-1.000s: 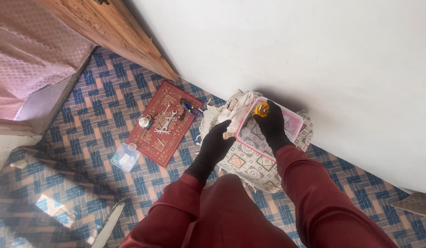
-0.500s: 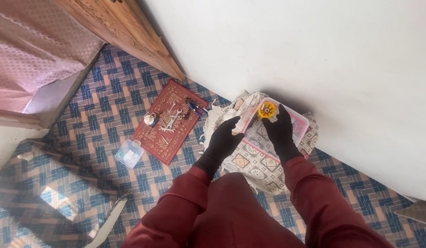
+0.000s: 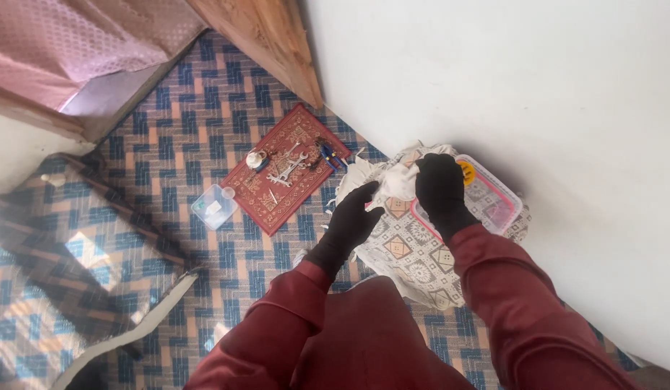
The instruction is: Inspecting and repairing an electrical plug using a screwdriver and a cloth while sitting on a rug.
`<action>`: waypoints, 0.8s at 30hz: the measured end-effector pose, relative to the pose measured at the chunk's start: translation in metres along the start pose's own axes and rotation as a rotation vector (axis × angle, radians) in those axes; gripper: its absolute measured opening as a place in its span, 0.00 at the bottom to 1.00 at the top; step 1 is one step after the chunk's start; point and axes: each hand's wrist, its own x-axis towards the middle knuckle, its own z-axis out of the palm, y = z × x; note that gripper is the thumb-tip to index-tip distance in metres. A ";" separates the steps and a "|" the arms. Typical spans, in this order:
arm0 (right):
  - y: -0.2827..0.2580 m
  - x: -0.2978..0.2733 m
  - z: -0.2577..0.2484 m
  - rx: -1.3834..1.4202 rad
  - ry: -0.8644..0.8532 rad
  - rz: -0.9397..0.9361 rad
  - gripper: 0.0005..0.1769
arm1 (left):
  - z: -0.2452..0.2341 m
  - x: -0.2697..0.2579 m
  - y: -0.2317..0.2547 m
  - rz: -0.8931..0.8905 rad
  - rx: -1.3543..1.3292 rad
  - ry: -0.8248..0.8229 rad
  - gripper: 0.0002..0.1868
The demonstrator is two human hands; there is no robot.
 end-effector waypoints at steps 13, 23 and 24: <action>0.018 0.040 0.066 -0.224 -0.201 0.014 0.07 | -0.090 -0.055 -0.049 -0.135 0.036 0.114 0.33; -0.189 0.089 -0.095 1.174 -0.223 0.413 0.07 | -0.149 -0.049 -0.055 -0.046 -0.090 0.213 0.46; -0.213 0.089 -0.102 1.240 -0.224 0.393 0.07 | -0.165 -0.048 -0.055 0.028 -0.124 0.327 0.54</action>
